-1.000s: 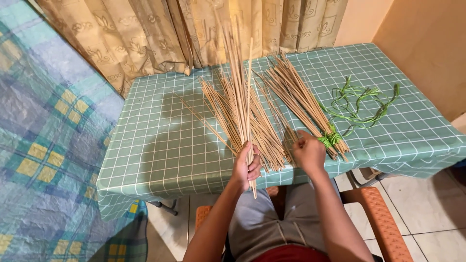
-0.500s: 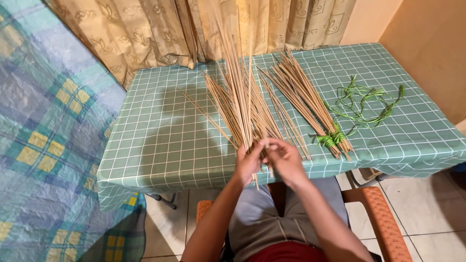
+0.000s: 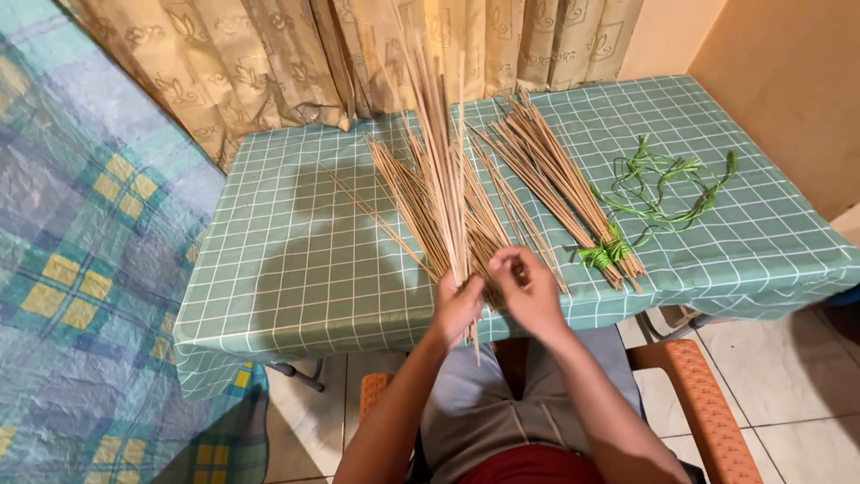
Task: Gathering thin wooden sticks into bundles and tying them together with green vines to assemble brooms.
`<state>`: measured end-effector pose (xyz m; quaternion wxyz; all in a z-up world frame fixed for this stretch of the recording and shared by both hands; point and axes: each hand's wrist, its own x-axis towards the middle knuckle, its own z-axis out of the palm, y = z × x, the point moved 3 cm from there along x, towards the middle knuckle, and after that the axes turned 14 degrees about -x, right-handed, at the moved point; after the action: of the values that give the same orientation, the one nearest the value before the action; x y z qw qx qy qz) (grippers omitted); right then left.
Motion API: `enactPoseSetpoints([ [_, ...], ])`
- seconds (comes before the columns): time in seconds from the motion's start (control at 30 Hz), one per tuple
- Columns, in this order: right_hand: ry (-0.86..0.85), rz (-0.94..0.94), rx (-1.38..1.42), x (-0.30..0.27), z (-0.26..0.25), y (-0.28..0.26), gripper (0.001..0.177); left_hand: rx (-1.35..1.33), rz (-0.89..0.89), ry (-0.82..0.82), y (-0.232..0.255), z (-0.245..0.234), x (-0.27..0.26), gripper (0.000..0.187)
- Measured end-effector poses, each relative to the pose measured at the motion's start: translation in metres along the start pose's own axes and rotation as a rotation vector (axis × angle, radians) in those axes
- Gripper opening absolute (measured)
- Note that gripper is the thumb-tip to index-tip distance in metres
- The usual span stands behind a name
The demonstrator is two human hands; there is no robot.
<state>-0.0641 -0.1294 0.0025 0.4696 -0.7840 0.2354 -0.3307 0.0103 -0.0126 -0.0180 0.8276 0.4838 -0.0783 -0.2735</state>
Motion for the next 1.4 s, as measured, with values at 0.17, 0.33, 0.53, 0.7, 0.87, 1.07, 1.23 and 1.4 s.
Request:
enactPoseSetpoints([
  [0.17,-0.053,0.1,0.376,0.028,-0.011,-0.046,0.051,0.032,-0.057,-0.205,-0.014,0.021,-0.005,0.013],
  [0.33,-0.146,0.12,0.509,0.059,-0.011,-0.072,0.07,0.053,-0.127,-0.391,-0.047,0.025,-0.013,0.016],
  [0.53,-0.083,0.085,0.533,0.068,-0.002,-0.083,0.029,0.008,-0.319,-0.416,-0.036,0.018,-0.004,0.048],
  [0.7,-0.076,0.157,0.823,0.085,0.01,-0.01,0.027,-0.271,-0.435,-0.503,-0.03,0.014,0.005,0.064],
  [0.87,0.06,0.031,0.033,0.057,-0.026,0.029,0.039,-0.231,-0.335,-0.393,-0.008,0.009,0.01,0.064],
  [1.07,0.179,-0.03,-1.067,0.035,-0.037,0.09,0.052,-0.394,-0.346,-0.33,-0.011,-0.004,0.021,0.062],
  [1.23,0.137,0.021,-1.197,0.043,-0.024,0.137,0.048,-0.393,-0.351,-0.308,-0.009,-0.005,0.023,0.063],
  [1.4,0.202,-0.047,-1.146,0.052,-0.023,0.151,0.017,-0.383,-0.337,-0.295,-0.01,-0.005,0.027,0.064],
])
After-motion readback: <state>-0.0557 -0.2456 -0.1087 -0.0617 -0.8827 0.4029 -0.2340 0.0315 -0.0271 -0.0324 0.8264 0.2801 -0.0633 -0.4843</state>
